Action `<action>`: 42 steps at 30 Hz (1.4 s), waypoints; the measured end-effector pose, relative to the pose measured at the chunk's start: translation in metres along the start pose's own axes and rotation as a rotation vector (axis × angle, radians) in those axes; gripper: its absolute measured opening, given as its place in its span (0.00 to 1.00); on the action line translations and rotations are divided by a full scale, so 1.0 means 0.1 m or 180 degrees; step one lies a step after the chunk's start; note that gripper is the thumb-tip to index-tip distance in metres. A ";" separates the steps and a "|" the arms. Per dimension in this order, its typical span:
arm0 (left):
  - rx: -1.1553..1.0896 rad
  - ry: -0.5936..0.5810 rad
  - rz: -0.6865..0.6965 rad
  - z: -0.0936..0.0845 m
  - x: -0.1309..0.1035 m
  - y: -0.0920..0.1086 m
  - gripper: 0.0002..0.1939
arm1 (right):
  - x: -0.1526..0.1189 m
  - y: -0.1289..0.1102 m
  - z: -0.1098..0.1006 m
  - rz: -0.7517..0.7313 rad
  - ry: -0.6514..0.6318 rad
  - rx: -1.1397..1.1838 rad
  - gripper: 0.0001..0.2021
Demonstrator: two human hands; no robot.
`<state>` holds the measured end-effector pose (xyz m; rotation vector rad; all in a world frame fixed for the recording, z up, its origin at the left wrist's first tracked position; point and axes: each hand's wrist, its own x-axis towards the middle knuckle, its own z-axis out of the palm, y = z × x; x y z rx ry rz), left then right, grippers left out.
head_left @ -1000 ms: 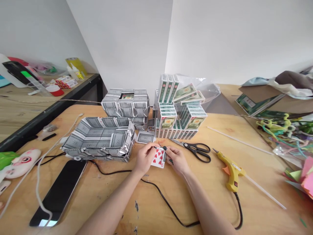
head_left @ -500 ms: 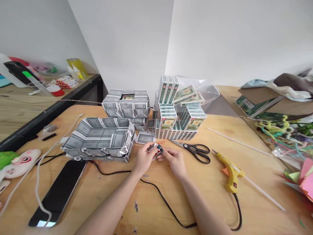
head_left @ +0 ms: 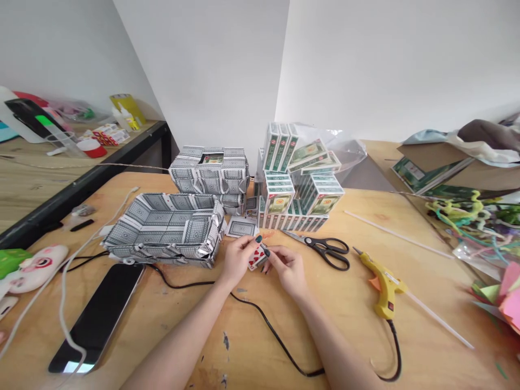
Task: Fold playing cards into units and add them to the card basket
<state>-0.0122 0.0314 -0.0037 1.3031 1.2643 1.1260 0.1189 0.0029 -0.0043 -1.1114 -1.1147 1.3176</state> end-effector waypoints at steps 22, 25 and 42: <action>0.0229 0.0369 0.0051 0.06 -0.02 0.00 0.10 | 0.05 0.04 -0.02 0.0195 -0.0080 0.0253 0.11; -0.0331 0.0148 0.0015 0.07 0.00 0.00 0.13 | 0.09 0.08 -0.08 0.0142 0.0334 0.0349 0.11; -0.0180 -0.0062 -0.0036 0.04 0.02 -0.09 0.07 | 0.12 0.07 -0.19 0.0084 0.0550 -0.0071 0.13</action>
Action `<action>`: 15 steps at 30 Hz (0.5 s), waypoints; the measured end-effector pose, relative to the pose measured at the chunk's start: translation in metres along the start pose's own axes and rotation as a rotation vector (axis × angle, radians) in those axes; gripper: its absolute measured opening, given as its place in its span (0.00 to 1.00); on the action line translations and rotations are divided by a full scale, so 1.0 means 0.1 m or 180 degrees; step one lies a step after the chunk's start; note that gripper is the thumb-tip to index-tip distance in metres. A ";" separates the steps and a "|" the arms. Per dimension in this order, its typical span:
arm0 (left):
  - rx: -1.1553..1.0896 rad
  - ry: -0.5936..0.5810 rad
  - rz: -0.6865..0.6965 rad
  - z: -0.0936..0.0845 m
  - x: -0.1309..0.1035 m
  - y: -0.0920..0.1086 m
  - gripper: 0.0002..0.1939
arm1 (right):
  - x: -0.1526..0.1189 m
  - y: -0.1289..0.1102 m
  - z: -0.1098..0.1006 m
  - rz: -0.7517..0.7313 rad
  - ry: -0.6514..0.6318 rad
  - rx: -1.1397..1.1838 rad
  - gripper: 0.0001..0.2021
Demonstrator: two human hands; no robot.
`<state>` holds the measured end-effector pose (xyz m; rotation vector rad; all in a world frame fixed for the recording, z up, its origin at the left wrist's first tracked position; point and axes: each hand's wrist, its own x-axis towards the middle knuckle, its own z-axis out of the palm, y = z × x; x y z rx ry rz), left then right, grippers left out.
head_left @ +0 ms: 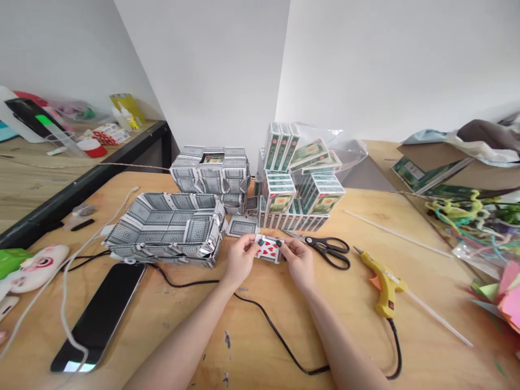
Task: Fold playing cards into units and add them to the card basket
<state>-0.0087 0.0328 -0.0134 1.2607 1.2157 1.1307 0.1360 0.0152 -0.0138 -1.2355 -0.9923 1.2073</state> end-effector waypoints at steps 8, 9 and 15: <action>0.0501 0.0412 0.0213 -0.03 0.01 0.07 0.10 | -0.11 -0.02 0.15 0.0458 -0.1035 -0.0028 0.14; 0.0465 0.0408 0.0186 -0.02 0.01 0.08 0.11 | -0.12 -0.02 0.17 0.0439 -0.1045 -0.0011 0.14; -0.0272 0.0371 0.0157 0.03 -0.06 0.05 0.18 | -0.12 0.00 0.19 0.0252 -0.0592 0.0173 0.14</action>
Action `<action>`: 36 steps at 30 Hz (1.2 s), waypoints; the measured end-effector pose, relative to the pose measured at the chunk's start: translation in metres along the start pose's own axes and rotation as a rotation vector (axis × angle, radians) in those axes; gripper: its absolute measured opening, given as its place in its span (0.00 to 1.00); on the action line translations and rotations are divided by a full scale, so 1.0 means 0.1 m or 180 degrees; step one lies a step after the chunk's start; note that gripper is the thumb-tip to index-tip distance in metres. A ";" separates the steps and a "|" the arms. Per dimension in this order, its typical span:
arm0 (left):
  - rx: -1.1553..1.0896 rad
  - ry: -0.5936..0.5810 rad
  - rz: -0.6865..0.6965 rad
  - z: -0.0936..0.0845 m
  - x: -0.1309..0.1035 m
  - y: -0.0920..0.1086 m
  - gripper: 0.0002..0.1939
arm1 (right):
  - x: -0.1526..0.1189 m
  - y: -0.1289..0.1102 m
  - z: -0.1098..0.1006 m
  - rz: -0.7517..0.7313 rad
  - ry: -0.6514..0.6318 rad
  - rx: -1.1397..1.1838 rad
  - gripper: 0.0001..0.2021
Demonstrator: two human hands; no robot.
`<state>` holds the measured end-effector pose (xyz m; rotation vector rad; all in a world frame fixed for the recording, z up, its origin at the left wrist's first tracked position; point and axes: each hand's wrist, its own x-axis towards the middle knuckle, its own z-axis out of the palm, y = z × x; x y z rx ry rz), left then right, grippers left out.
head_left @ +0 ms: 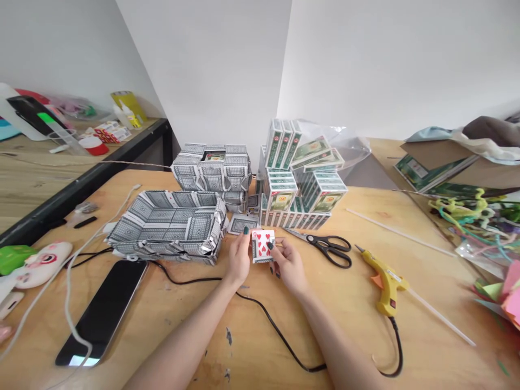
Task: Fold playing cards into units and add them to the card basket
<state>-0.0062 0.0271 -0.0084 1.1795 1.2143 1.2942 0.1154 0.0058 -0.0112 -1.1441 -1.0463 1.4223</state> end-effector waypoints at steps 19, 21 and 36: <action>0.0007 -0.0054 -0.0247 0.11 -0.18 0.04 0.08 | -0.11 -0.02 0.12 0.0128 0.0211 0.0671 0.09; 0.0004 -0.0025 -0.0301 0.12 -0.19 0.02 0.07 | -0.11 -0.03 0.11 0.0132 0.0270 0.0613 0.10; 0.0112 -0.0031 -0.0211 0.15 -0.14 -0.02 0.08 | -0.05 -0.04 0.06 0.0347 0.0171 0.0815 0.08</action>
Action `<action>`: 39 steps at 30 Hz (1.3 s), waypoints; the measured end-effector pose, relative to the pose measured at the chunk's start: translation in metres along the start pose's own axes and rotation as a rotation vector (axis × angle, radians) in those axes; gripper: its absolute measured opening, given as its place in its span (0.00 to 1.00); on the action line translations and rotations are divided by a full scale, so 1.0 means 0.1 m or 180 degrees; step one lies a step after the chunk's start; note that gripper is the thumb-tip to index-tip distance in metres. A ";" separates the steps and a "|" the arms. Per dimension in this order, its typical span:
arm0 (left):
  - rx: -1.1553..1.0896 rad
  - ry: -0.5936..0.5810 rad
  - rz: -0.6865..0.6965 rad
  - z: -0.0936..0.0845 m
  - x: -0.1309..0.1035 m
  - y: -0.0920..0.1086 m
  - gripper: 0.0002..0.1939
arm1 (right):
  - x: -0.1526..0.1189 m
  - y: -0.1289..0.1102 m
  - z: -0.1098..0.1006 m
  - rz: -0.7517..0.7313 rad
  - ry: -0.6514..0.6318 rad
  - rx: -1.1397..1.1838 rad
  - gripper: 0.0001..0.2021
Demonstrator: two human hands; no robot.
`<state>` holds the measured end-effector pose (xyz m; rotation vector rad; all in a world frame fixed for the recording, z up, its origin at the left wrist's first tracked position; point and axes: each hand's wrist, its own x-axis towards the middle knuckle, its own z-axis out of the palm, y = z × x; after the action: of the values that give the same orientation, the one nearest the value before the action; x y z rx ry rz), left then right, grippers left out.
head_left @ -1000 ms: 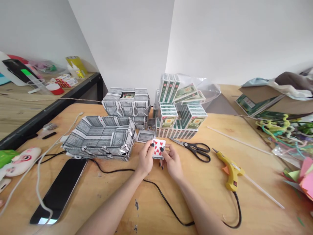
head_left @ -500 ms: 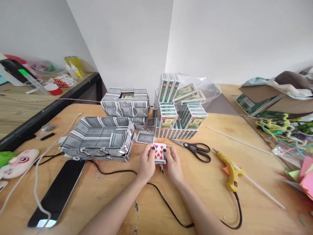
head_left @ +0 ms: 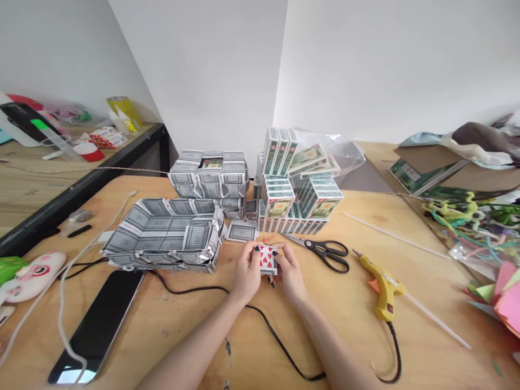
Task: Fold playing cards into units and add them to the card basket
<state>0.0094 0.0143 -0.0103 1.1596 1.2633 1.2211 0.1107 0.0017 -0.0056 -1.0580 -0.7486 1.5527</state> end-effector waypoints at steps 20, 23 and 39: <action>-0.0288 -0.0258 0.0121 -0.11 0.00 0.08 0.10 | 0.02 0.01 -0.02 0.0287 -0.0508 0.0313 0.13; -0.0115 -0.0220 0.0228 -0.10 0.00 0.08 0.11 | 0.04 0.02 -0.04 0.0346 -0.0637 0.0096 0.15; 0.0618 -0.0448 0.0611 -0.11 0.17 0.08 0.12 | 0.14 0.01 -0.28 -0.1066 -0.0326 -0.1652 0.10</action>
<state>-0.0029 0.0307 -0.0026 1.5107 1.2053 1.1502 0.1355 0.0130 -0.0213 -1.1520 -1.3748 1.1543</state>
